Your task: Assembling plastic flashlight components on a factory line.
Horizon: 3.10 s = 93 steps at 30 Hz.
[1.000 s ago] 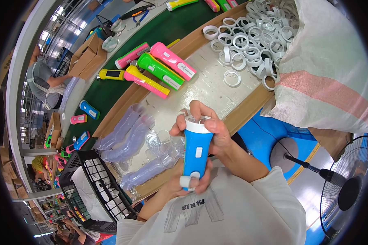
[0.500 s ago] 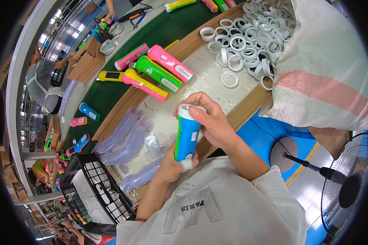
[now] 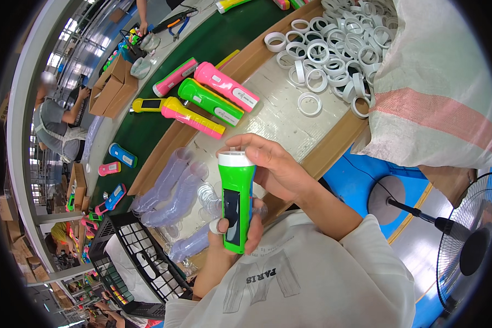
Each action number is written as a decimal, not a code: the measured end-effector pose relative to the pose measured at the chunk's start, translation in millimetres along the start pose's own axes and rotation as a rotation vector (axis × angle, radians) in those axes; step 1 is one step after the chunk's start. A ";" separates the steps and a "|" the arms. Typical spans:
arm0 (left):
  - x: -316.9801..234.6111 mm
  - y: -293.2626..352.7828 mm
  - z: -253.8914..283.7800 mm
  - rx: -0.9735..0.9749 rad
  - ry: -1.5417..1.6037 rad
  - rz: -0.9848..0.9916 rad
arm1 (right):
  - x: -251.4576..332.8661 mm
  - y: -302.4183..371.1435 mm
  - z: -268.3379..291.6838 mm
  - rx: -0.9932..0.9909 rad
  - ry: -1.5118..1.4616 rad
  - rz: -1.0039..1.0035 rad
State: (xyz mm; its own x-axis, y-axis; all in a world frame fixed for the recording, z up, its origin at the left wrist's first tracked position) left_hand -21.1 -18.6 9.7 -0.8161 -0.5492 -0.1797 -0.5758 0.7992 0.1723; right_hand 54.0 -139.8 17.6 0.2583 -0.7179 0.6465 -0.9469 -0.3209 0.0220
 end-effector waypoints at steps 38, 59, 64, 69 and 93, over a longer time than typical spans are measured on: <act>-0.6 7.1 1.0 -0.475 -0.844 -0.170 | -7.3 -7.8 -13.4 0.061 -0.058 0.140; -13.1 -4.5 10.8 -0.487 -1.422 -0.248 | -3.1 -1.2 10.9 -0.118 0.170 0.169; -12.8 -11.9 14.5 -0.323 -0.291 -0.004 | 8.1 -1.8 25.2 -0.225 0.171 -0.085; -52.1 -31.1 13.5 -0.272 -0.070 0.051 | 35.2 -2.8 52.0 -0.279 0.373 0.005; -195.1 -21.8 42.6 -0.788 -2.613 -0.067 | 69.5 -14.1 106.4 -0.547 2.189 0.150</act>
State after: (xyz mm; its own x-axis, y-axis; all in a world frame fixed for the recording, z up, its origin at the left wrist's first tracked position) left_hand 152.8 81.6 -0.3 0.3382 0.9277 -0.1583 -0.9266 0.3576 0.1162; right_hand 105.6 -250.9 -18.9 0.0266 0.9723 0.2321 -0.9771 0.0742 -0.1992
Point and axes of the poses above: each hand's wrist, its own y-axis away from the middle knuckle, its own z-axis out of the back of the hand, x = y × z, the point moved 5 cm from there along -y, towards the middle knuckle, and after that the axes turned 5 degrees about y, right-handed, at the moved point
